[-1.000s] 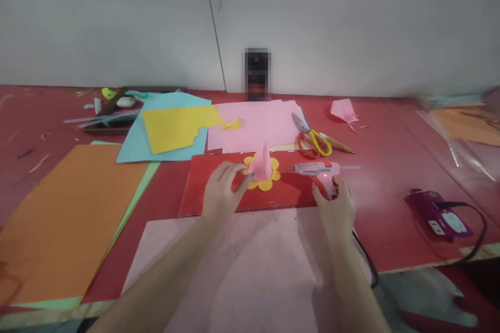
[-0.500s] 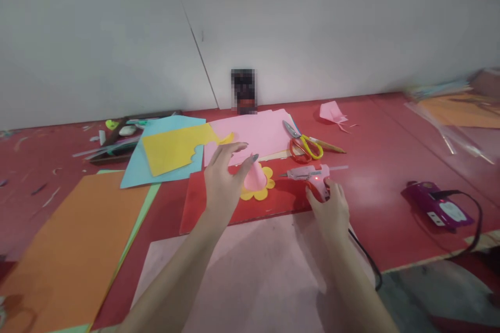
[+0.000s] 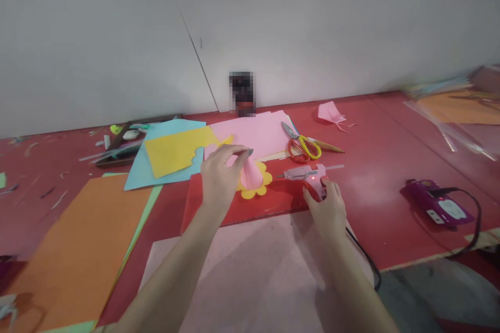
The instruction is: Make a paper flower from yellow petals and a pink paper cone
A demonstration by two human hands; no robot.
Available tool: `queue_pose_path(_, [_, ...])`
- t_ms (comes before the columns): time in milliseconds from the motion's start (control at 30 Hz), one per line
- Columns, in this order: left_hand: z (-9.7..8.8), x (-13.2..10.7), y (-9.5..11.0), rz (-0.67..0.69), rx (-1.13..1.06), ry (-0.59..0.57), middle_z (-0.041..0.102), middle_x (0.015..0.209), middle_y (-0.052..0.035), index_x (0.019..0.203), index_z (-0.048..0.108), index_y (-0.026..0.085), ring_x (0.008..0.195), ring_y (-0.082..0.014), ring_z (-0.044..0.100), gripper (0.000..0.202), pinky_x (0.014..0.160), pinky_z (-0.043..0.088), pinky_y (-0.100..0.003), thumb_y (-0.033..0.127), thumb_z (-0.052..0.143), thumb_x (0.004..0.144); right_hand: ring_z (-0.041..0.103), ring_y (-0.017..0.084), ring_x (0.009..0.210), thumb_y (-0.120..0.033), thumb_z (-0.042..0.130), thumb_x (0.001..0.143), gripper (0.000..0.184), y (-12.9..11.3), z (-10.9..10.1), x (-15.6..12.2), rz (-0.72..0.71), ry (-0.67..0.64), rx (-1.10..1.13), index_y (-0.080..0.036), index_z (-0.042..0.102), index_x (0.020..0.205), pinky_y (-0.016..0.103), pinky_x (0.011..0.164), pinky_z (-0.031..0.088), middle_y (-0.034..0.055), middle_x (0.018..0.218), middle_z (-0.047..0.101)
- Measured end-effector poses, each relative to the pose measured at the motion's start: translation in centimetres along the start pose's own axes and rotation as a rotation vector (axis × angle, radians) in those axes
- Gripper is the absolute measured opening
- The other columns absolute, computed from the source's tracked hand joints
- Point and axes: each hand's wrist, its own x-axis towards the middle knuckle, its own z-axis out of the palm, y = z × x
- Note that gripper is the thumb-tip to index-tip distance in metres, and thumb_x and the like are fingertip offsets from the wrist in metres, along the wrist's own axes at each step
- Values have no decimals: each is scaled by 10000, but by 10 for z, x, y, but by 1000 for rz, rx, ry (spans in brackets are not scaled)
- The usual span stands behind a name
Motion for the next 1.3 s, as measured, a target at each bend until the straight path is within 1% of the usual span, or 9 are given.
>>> queue_pose_path(167, [-2,3,-5,-75,-39,-47,706,830,34,769,682,237,782,-132,635,90,753,488,-240,236,593,754,535,188,726,-426,568,700,396,-1,0,0,5,2,4,-176,540,1006,299,636,418,69,930,577])
queue_pose_path(300, [-4,-1,-7,-38,-49,-85,695,903,19,862,661,240,805,-139,632,122,772,495,-265,257,578,773,537,188,732,-425,577,697,396,1,1,0,-12,6,-8,-177,538,1003,290,638,419,63,922,575])
queue_pose_path(400, [-8,-12,-10,63,0,35,644,1051,-32,1037,588,225,937,-171,593,269,819,486,-313,273,591,773,538,190,740,-425,575,700,407,2,1,0,-17,-2,-16,-176,535,1019,295,650,423,67,940,574])
queue_pose_path(500, [-10,-30,-23,208,67,119,660,943,-46,948,603,204,906,-175,594,174,825,481,-321,244,590,780,536,191,740,-423,578,699,409,2,0,0,-22,-4,-14,-178,533,1023,302,664,428,69,948,575])
queue_pose_path(600, [-8,-47,-43,376,95,-33,675,807,-18,852,614,205,767,-141,611,78,750,493,-275,206,546,814,533,192,734,-422,572,700,401,0,0,0,-26,-10,-13,-173,537,1013,306,670,431,69,928,575])
queue_pose_path(700, [-4,-60,-55,507,141,-226,671,754,-1,831,611,197,717,-123,607,134,693,480,-245,207,479,857,537,192,753,-425,571,703,408,0,0,0,-24,-15,-22,-172,534,1021,303,680,432,69,941,574])
queue_pose_path(867, [6,-71,-52,497,367,-440,635,716,-11,810,585,172,619,-134,575,201,546,418,-256,301,444,872,536,197,765,-443,577,699,420,3,-1,0,-19,-28,-50,-183,528,1025,302,665,423,70,942,573])
queue_pose_path(1033, [15,-77,-49,385,447,-515,603,715,-20,849,562,162,615,-144,561,211,482,362,-258,316,420,878,516,186,693,-465,584,690,435,5,-1,0,-4,-33,-64,-184,532,1018,306,631,410,78,951,576])
queue_pose_path(1300, [19,-79,-53,409,441,-515,582,664,-4,768,567,173,511,-107,504,244,422,266,-254,257,379,897,507,177,690,-472,585,688,440,6,-1,-1,-30,-44,-47,-180,527,1012,296,631,411,61,917,567])
